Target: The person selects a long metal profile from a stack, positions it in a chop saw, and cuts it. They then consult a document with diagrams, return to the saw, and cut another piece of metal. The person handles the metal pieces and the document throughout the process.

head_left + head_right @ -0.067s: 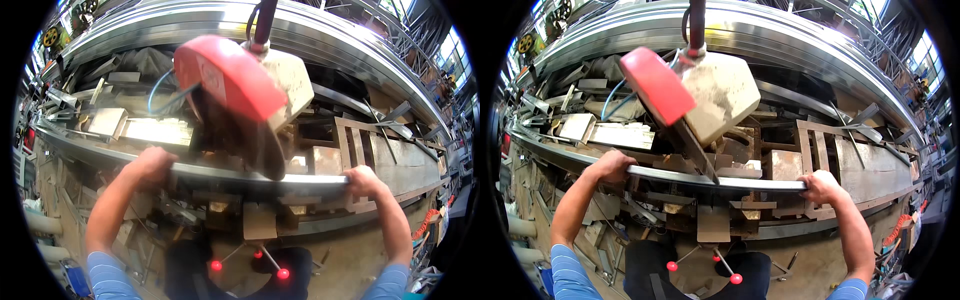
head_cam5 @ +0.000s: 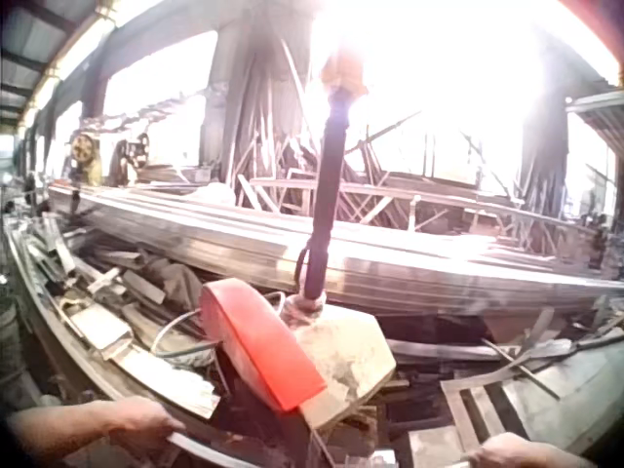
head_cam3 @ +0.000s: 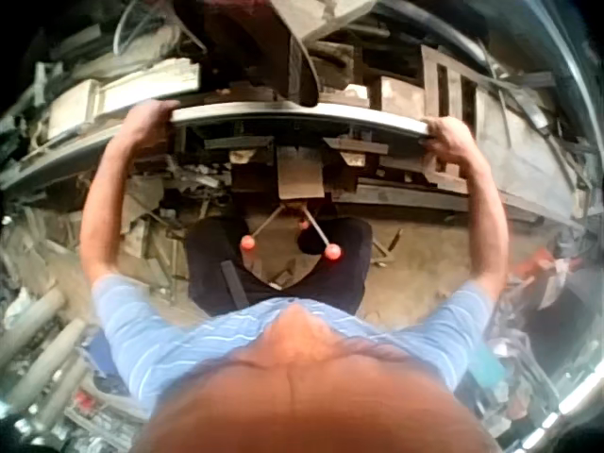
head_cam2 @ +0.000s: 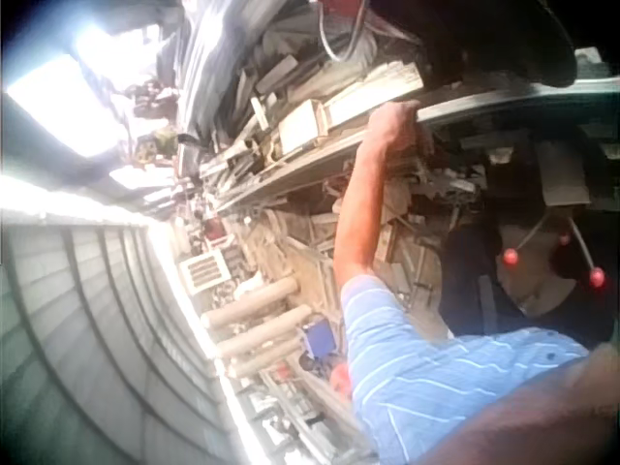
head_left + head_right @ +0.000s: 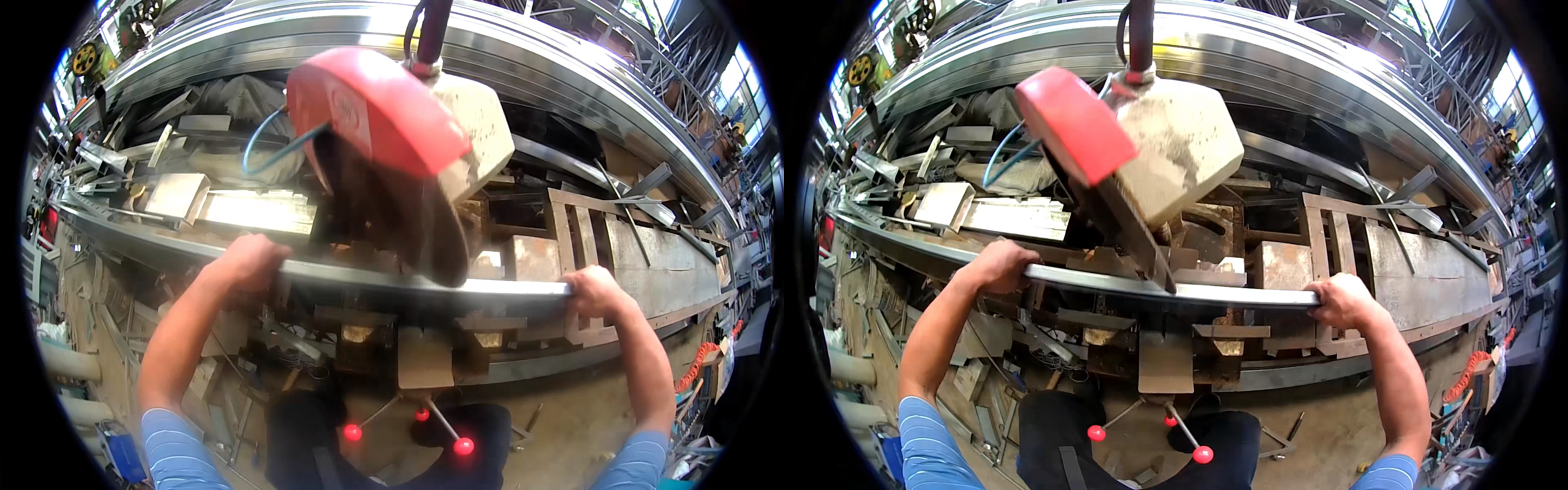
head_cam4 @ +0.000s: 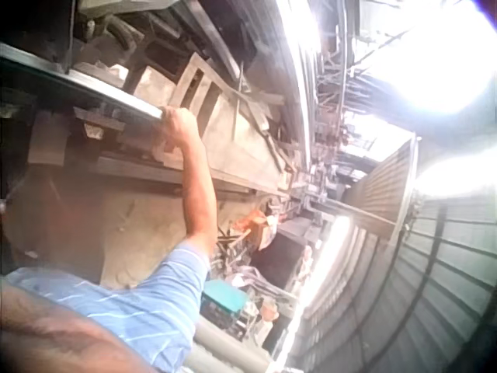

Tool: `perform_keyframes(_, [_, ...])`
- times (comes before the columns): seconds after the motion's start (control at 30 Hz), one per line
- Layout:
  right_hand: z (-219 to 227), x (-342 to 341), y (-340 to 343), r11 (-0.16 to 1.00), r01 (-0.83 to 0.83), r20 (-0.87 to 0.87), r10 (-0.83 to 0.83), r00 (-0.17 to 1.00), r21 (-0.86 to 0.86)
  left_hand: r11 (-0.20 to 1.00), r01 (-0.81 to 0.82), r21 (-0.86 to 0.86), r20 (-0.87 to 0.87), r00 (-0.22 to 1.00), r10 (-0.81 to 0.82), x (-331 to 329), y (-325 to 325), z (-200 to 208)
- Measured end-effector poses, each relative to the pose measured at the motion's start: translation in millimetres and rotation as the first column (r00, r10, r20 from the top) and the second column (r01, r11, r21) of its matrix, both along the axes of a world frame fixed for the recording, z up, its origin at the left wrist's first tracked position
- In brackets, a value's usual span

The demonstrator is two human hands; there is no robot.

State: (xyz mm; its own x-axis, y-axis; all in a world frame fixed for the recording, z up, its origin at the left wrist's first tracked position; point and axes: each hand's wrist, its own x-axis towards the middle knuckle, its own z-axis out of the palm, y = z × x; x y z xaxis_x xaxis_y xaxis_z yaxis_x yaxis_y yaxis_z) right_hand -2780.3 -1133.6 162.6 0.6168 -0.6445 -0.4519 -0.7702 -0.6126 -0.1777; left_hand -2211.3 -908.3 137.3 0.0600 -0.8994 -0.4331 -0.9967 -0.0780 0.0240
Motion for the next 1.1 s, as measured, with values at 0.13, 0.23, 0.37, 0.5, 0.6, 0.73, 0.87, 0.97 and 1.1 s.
perform_keyframes(0.13, [-7,-1,0,0.99,-0.097,-0.03,0.095,0.995,-0.104,0.993,0.033,-0.112,0.07,0.997,-0.025,5,1,-12])
perform_keyframes(0.23, [-7,-3,3,0.982,-0.065,-0.013,0.064,0.998,-0.176,0.992,0.045,-0.119,0.087,0.996,-0.034,2,-1,-7])
perform_keyframes(0.37, [-10,-1,2,0.986,-0.061,0.036,0.068,0.997,-0.157,0.997,-0.021,-0.077,0.086,0.996,0.027,4,-2,-11])
perform_keyframes(0.5, [-14,-6,11,0.964,-0.019,0.05,0.033,0.998,-0.267,0.985,0.016,-0.17,0.152,0.988,0.01,-29,-1,-8])
perform_keyframes(0.6, [-15,-5,11,0.955,-0.022,0.062,0.042,0.997,-0.294,0.918,0.176,-0.356,0.19,0.975,-0.113,-56,-6,-18])
perform_keyframes(0.73, [-19,-5,11,0.949,-0.013,0.057,0.033,0.998,-0.315,0.941,0.107,-0.321,0.15,0.987,-0.061,-65,-8,-14])
perform_keyframes(0.87, [-15,-3,7,0.96,0.026,0.031,-0.018,0.999,-0.279,0.937,0.117,-0.328,0.121,0.989,-0.082,-66,-14,-7])
perform_keyframes(0.97, [-15,4,6,0.964,0.038,0.015,-0.035,0.999,-0.265,0.945,0.107,-0.31,0.131,0.989,-0.069,-57,-14,-16])
perform_keyframes(1.1, [-16,4,4,0.959,0.023,-0.023,-0.031,0.999,-0.282,0.943,0.128,-0.308,0.095,0.99,-0.103,-56,-16,-14])
